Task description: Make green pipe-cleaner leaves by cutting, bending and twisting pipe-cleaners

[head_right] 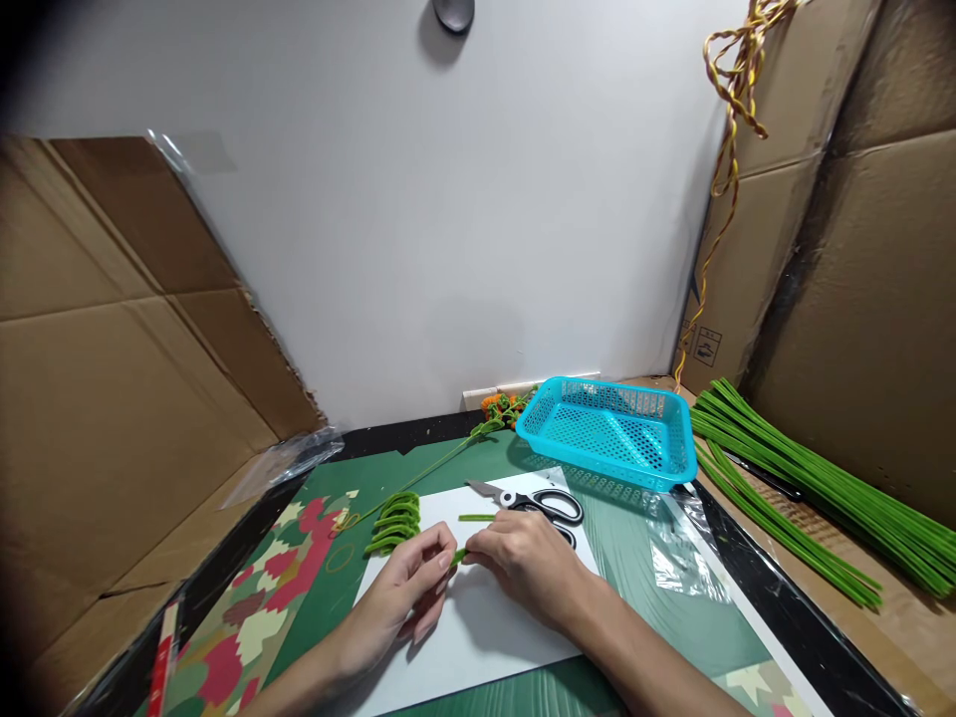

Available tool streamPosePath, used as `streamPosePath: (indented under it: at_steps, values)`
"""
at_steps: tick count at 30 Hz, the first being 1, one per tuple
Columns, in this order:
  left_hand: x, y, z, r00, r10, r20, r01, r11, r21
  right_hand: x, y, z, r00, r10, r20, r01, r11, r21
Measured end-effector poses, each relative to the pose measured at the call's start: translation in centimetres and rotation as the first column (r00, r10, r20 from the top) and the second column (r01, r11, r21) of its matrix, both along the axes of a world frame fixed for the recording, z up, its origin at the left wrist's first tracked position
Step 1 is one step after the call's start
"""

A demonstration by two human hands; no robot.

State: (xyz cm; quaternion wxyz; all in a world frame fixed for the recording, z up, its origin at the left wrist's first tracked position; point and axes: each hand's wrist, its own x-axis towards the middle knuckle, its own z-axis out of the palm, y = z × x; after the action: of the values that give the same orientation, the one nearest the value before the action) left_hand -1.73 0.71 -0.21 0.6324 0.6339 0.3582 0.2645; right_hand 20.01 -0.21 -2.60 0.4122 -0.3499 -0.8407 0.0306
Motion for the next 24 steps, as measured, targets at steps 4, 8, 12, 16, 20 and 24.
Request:
streamPosePath:
  at_steps: [4, 8, 12, 16, 20, 24]
  values:
    - [-0.01, 0.01, -0.09, 1.0, -0.004, -0.003, 0.004, 1.0, -0.001, 0.02, 0.01, 0.01, 1.0, 0.0, 0.012, 0.001, 1.0, -0.024]
    - [-0.12, 0.01, -0.29, 1.0, -0.014, 0.004, 0.014, 1.0, 0.004, -0.02, -0.03, 0.09, 0.999, -0.001, 0.032, 0.002, 0.999, -0.045]
    - [-0.07, -0.01, -0.25, 1.0, -0.021, 0.022, 0.021, 1.0, 0.008, -0.09, -0.07, 0.16, 0.999, -0.012, 0.049, 0.014, 0.999, -0.037]
    - [0.07, -0.04, -0.11, 1.0, -0.014, 0.023, 0.014, 1.0, 0.005, -0.13, 0.0, 0.0, 0.998, -0.028, 0.062, 0.029, 0.999, -0.016]
    - [0.06, 0.0, -0.24, 1.0, -0.018, 0.023, 0.018, 1.0, 0.002, -0.2, 0.06, -0.21, 0.998, -0.025, 0.059, 0.025, 1.0, -0.005]
    - [-0.07, 0.03, -0.48, 1.0, -0.02, 0.009, 0.02, 1.0, 0.01, -0.17, -0.04, -0.07, 0.998, -0.033, 0.045, 0.034, 0.999, -0.024]
